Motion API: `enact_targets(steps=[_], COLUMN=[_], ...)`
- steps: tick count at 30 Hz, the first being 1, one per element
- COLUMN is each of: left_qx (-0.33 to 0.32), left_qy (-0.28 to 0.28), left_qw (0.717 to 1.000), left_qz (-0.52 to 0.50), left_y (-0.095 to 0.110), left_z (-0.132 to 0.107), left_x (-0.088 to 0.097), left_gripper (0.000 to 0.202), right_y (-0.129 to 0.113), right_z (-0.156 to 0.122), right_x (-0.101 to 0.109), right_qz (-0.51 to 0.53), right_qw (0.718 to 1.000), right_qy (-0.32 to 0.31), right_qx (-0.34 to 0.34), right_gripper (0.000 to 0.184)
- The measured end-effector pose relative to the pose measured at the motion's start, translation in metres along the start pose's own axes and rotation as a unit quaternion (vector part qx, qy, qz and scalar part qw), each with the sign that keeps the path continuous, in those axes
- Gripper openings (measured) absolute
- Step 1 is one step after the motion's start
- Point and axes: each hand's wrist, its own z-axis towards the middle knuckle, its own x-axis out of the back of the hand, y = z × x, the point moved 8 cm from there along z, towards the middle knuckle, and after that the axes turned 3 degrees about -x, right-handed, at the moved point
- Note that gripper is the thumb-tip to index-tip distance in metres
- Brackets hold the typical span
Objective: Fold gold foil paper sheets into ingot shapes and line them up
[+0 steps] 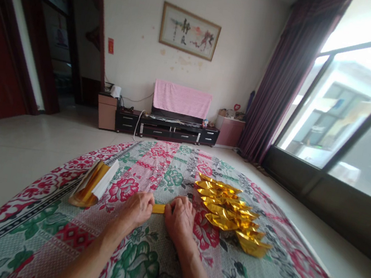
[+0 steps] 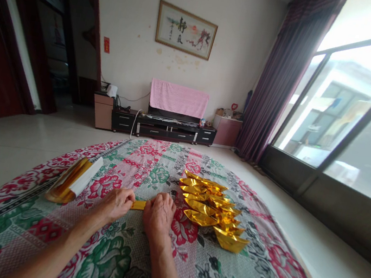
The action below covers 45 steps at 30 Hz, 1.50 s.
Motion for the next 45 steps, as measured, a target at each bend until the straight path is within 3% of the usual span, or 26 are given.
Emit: enact_targets(steps=[17, 23, 28, 34, 45], left_qx=[-0.006, 0.004, -0.023, -0.012, -0.023], left_qy=[-0.001, 0.006, 0.011, -0.011, -0.03], left_qw=[1.0, 1.0, 0.999, 0.999, 0.996], left_qz=[-0.023, -0.016, -0.036, -0.048, -0.081], left_y=[0.005, 0.008, 0.014, 0.011, 0.0], left_z=[-0.004, -0.008, -0.011, -0.008, -0.005], left_x=[0.0, 0.003, 0.006, 0.004, 0.004], left_gripper=[0.022, 0.015, 0.013, 0.007, 0.026], right_y=[-0.002, -0.004, -0.001, 0.004, 0.009], right_z=[-0.002, -0.005, -0.004, -0.001, 0.003], right_x=[0.006, 0.008, 0.005, 0.002, -0.004], right_qz=[0.016, 0.036, 0.043, 0.073, 0.083], right_qw=[1.0, 0.999, 0.998, 0.995, 0.992], right_qy=[-0.021, -0.012, -0.033, -0.064, -0.093], right_qx=[0.017, 0.029, 0.028, 0.026, 0.025], right_gripper=[0.013, 0.016, 0.016, 0.012, 0.019])
